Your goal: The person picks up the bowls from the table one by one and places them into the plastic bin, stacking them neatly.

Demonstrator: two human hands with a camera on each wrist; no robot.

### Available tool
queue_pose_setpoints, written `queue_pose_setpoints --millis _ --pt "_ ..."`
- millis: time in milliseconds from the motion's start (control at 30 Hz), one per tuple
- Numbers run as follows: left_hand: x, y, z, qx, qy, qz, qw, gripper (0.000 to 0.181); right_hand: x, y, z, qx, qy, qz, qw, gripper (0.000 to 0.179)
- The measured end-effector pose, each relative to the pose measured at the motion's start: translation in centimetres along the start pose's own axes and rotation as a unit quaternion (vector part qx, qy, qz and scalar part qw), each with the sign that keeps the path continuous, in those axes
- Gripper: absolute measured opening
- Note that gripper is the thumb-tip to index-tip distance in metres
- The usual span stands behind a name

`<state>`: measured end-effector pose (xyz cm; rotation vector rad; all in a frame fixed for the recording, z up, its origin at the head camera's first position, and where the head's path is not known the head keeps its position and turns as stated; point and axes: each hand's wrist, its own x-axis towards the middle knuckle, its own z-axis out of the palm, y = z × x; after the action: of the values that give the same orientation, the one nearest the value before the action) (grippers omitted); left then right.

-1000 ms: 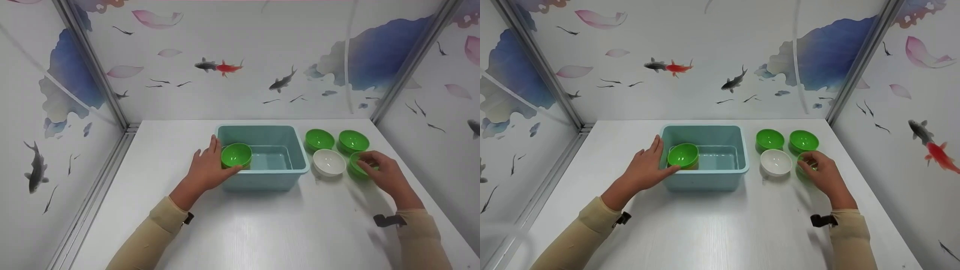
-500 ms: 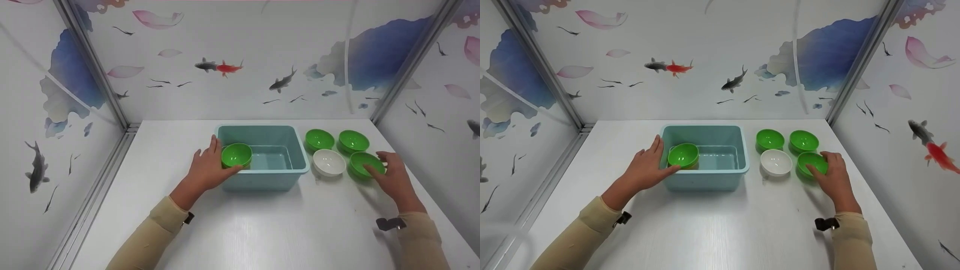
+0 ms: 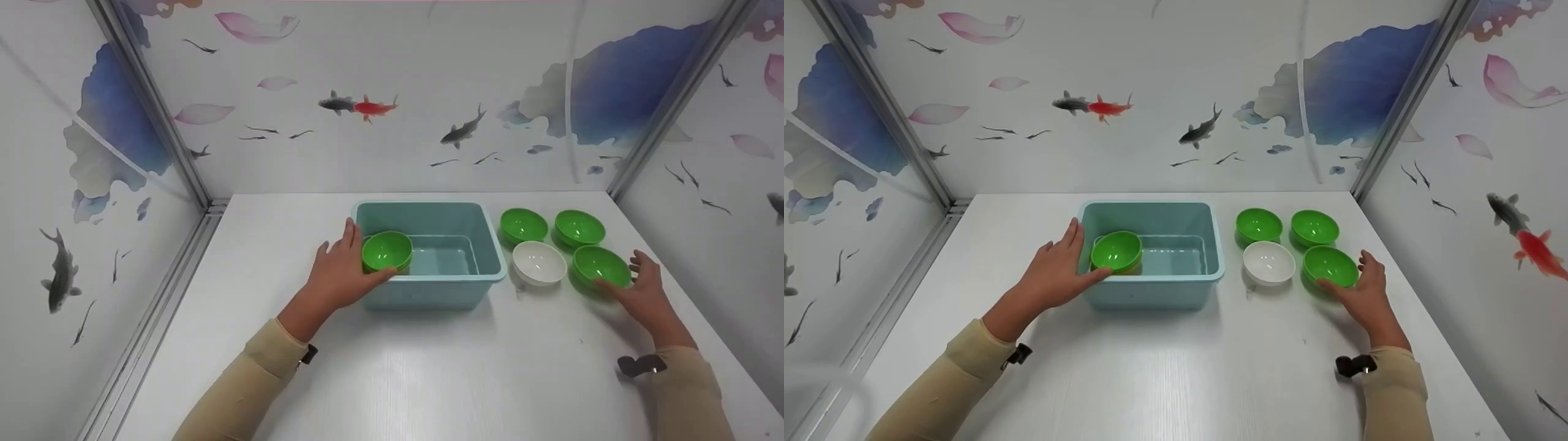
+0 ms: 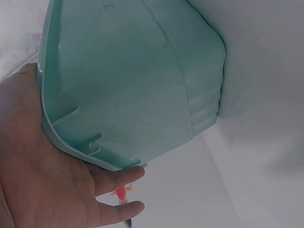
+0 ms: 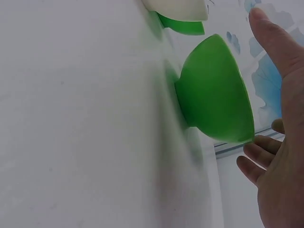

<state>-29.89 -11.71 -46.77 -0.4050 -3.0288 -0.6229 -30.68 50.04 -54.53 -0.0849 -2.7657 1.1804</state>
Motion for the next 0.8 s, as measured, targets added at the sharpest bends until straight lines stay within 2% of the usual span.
queue_pose_setpoints --millis 133,400,800 --pt "0.0 0.0 0.0 0.000 0.003 0.001 1.0000 0.132 0.3 0.8 0.1 0.029 -0.026 0.027 0.9989 0.127" --pt "-0.2 0.2 -0.2 -0.001 0.005 -0.001 1.0000 0.130 0.4 1.3 0.3 0.055 -0.049 0.037 0.9966 0.129" --pt "-0.1 0.2 -0.2 0.003 0.004 -0.002 1.0000 0.129 0.5 1.3 0.7 0.050 -0.066 0.045 0.9956 0.132"
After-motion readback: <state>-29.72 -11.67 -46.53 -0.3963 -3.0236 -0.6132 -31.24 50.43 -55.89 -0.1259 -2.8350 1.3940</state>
